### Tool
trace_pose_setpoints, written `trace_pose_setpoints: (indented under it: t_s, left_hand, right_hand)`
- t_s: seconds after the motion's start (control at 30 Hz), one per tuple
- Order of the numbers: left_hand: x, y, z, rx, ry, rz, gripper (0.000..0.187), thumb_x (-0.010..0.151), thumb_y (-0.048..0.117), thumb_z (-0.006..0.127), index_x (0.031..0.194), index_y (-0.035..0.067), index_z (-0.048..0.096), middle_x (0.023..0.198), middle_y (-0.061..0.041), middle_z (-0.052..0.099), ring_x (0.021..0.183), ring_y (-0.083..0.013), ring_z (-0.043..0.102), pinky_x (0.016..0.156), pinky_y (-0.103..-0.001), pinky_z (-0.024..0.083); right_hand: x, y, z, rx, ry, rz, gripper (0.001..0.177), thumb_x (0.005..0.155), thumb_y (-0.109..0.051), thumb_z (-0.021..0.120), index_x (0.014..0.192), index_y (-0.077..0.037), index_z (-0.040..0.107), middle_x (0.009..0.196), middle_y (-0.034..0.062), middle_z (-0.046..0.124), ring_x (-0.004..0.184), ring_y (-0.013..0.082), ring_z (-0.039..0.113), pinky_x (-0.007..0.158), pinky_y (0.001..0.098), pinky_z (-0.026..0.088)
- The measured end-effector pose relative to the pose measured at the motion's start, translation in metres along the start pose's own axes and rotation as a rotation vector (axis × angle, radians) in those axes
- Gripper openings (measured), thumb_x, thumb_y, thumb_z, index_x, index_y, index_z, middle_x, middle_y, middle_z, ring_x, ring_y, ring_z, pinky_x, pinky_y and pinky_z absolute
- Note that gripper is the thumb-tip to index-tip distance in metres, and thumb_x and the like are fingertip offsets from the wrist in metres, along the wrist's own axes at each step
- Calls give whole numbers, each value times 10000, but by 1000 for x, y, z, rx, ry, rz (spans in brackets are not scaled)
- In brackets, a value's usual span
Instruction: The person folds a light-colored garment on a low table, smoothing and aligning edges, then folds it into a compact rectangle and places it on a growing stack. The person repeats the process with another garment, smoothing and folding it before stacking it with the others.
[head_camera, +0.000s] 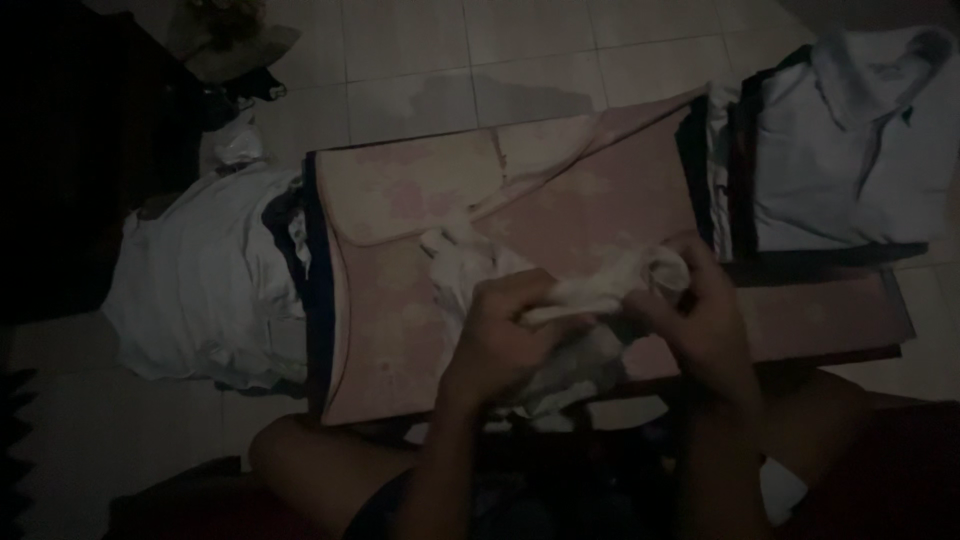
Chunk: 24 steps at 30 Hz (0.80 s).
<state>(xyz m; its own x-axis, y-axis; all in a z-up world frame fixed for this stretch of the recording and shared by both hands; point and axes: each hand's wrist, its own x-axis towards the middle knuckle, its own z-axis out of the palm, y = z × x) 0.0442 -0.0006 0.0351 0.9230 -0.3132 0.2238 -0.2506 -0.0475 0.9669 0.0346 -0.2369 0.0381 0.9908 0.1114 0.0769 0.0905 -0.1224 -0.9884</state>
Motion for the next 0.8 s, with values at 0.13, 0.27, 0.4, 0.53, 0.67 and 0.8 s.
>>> trace_pose_setpoints:
  t_s: [0.13, 0.27, 0.4, 0.53, 0.67, 0.8]
  left_hand:
    - [-2, 5, -19, -239, 88, -38, 295, 968, 180, 764, 1173, -24, 708, 906, -74, 710, 768, -132, 605, 691, -275, 502]
    - [-7, 19, -47, -443, 136, -5, 523, 968, 138, 726, 1421, -45, 538, 1192, -70, 650, 1049, -145, 598, 942, -276, 505]
    - [12, 27, -99, 387, -154, 192, 418, 1083, 68, 702, 1449, -10, 517, 1398, -69, 656, 1266, -156, 651, 1160, -332, 500]
    - [-1, 45, -124, -75, 373, 276, 721, 953, -1, 741, 1578, -9, 380, 1514, -137, 537, 1384, -267, 541, 1220, -395, 444]
    - [-11, 49, -145, -353, 381, 368, 749, 913, -40, 750, 1569, 19, 392, 1524, -137, 511, 1449, -280, 495, 1283, -416, 404]
    - [-29, 11, -145, -376, 536, 101, 783, 841, 47, 794, 1533, -14, 432, 1514, -154, 500, 1392, -301, 498, 1189, -434, 424]
  right_hand:
    - [26, -4, 6, -107, -263, -104, 441, 852, -148, 767, 1218, -26, 553, 1105, 57, 631, 1010, 140, 628, 823, 311, 538]
    - [51, 7, 12, -250, -584, -163, 281, 937, -97, 671, 1200, -2, 642, 1137, 72, 693, 1042, 210, 655, 894, 387, 525]
    - [80, 5, 4, -278, -254, -59, 97, 1015, -109, 592, 1030, -33, 649, 895, 74, 642, 789, 229, 632, 744, 382, 532]
    - [100, -33, -22, -235, 313, -331, 160, 1037, 50, 459, 1098, 2, 599, 1004, 52, 599, 918, 126, 556, 909, 295, 474]
    - [89, -74, -33, -113, 448, -614, 105, 1156, -59, 541, 1074, -6, 576, 972, 27, 599, 818, 129, 558, 809, 305, 490]
    - [67, -78, -18, -191, 197, -395, 127, 1207, -87, 583, 1115, 1, 591, 1028, 78, 658, 981, 142, 644, 921, 304, 528]
